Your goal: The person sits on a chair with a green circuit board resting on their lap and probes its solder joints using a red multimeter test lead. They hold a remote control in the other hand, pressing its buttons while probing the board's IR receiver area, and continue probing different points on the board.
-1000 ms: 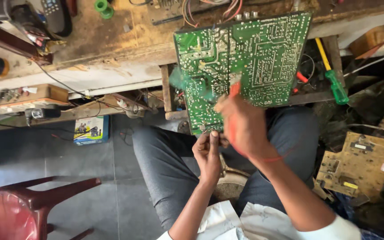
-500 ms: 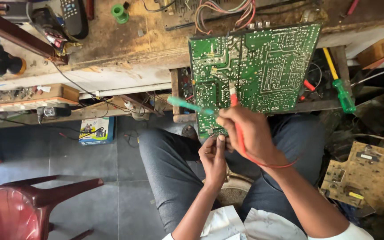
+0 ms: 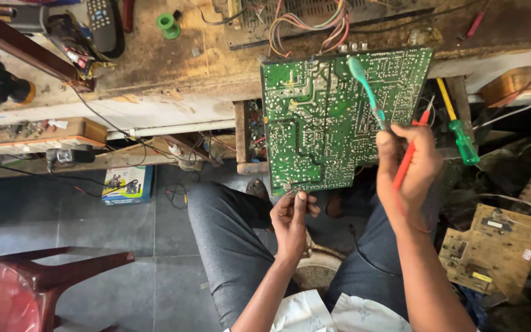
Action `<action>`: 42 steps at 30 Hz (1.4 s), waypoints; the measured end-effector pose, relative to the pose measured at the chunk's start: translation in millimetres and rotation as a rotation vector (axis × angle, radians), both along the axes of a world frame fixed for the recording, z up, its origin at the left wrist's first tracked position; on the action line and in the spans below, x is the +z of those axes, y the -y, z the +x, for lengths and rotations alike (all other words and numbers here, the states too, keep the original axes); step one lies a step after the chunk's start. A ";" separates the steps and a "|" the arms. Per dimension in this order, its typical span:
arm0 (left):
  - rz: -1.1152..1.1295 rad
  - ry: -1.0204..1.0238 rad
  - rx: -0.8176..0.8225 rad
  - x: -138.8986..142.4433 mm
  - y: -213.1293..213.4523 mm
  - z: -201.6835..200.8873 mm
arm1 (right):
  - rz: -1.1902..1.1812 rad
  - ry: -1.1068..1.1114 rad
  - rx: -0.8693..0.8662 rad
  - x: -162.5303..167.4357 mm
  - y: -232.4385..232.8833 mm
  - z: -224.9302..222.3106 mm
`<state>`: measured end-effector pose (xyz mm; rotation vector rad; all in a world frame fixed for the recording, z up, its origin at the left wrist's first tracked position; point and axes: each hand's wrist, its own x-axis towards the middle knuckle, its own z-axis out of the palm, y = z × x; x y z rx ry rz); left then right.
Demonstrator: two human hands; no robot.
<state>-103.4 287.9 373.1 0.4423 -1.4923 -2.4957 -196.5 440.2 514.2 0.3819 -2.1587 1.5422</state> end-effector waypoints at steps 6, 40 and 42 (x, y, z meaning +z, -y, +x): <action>0.019 0.000 0.007 -3.3 0.3 -1.4 | 0.270 -0.038 0.407 1.8 10.5 12.7; 0.025 0.004 0.006 -0.4 1.4 2.3 | 0.476 -0.258 0.196 47.3 1.7 -25.0; 0.027 0.005 0.011 0.9 1.8 3.2 | 0.596 0.092 0.313 49.3 0.6 -20.1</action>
